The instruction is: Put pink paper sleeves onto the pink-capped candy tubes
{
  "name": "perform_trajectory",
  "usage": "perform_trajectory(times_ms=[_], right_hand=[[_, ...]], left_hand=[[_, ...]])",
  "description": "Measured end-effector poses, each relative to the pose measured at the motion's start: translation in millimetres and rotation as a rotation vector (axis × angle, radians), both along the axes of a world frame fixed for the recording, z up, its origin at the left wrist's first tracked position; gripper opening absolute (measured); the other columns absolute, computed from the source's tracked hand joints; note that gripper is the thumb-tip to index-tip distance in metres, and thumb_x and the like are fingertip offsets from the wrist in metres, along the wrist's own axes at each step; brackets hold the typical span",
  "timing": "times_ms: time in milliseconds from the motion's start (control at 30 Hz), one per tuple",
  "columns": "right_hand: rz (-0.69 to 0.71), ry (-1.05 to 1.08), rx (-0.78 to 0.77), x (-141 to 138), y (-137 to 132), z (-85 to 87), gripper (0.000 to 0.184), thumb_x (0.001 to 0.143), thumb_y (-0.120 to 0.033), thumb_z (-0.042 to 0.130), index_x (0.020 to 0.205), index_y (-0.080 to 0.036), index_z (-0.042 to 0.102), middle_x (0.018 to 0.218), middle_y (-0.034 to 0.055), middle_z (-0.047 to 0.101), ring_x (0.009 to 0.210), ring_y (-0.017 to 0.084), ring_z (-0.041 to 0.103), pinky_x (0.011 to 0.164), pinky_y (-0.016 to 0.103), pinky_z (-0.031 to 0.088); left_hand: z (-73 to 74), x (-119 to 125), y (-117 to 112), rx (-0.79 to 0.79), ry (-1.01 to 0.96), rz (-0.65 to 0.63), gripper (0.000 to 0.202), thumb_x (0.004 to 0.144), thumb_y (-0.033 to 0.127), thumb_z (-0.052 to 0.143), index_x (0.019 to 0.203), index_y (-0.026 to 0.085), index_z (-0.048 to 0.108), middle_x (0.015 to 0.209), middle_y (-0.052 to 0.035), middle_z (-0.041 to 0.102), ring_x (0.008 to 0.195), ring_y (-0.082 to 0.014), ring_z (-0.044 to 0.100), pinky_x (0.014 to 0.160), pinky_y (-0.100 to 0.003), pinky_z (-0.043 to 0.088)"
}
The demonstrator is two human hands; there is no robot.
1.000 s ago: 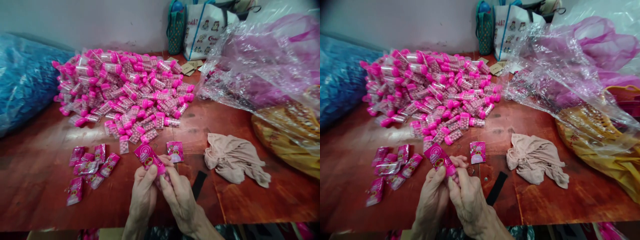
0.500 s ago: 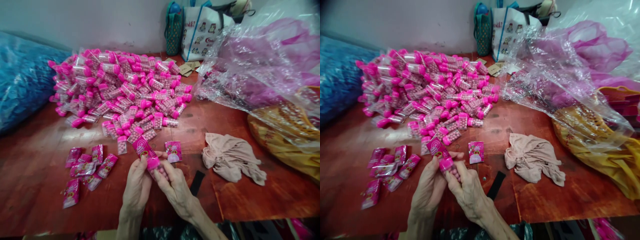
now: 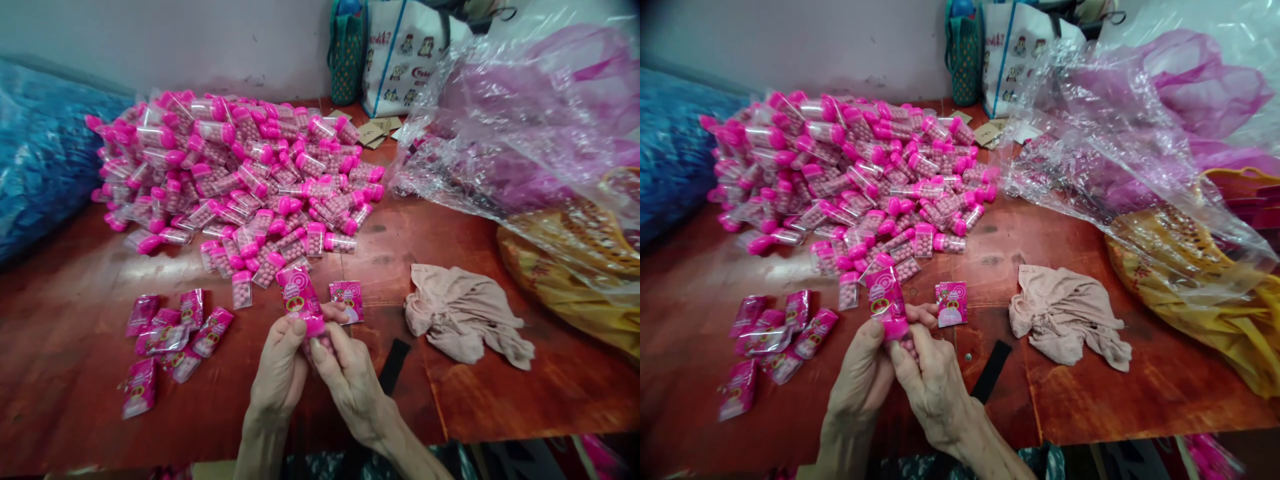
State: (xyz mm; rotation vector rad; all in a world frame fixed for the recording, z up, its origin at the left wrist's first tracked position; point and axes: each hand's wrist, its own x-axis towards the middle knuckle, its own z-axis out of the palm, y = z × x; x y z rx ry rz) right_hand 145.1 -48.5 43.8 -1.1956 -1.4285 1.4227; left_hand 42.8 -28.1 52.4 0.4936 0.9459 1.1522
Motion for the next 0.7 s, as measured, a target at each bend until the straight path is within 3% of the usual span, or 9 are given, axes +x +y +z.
perform_trajectory(times_ms=[133, 367, 567, 700], right_hand=[[-0.031, 0.069, 0.027, -0.6, 6.4, 2.4, 0.023, 0.09, -0.023, 0.038, 0.109, -0.02, 0.051, 0.078, 0.0001, 0.056, 0.069, 0.012, 0.053, 0.063, 0.022, 0.041], [-0.034, 0.053, 0.064, -0.4, 1.7, -9.5, 0.039, 0.088, -0.021, 0.043, 0.126, -0.023, 0.04, 0.094, 0.0025, 0.059, 0.077, 0.013, 0.055, 0.072, 0.024, 0.044], [0.005, 0.37, -0.212, 2.1, 3.8, -9.8, 0.019, 0.084, -0.021, 0.048, 0.103, -0.022, 0.046, 0.086, 0.0003, 0.056, 0.074, 0.011, 0.055, 0.068, 0.022, 0.045], [-0.08, 0.329, -0.195, -1.3, 5.2, -11.7, 0.018, 0.073, -0.014, 0.058, 0.085, -0.02, 0.047, 0.071, -0.004, 0.051, 0.059, 0.008, 0.049, 0.054, 0.018, 0.042]], left_hand=[[-4.4, -5.4, 1.3, -0.078, -0.067, 0.078, 0.032, 0.073, 0.039, 0.059, 0.094, 0.016, 0.066, 0.091, -0.0097, 0.067, 0.087, -0.0246, 0.061, 0.074, -0.035, 0.048], [-5.5, -13.8, 11.5, 0.008, 0.001, 0.163, 0.029, 0.077, 0.037, 0.056, 0.089, 0.014, 0.068, 0.095, -0.0109, 0.067, 0.093, -0.0254, 0.059, 0.077, -0.034, 0.048], [-8.8, -10.9, 13.1, -0.025, -0.025, 0.191, 0.029, 0.079, 0.037, 0.053, 0.089, 0.014, 0.068, 0.095, -0.0106, 0.067, 0.096, -0.0259, 0.058, 0.08, -0.036, 0.047], [-14.9, -9.2, 11.8, 0.022, -0.04, 0.186, 0.028, 0.082, 0.033, 0.049, 0.089, 0.013, 0.068, 0.096, -0.0115, 0.067, 0.101, -0.0256, 0.056, 0.085, -0.036, 0.044]])
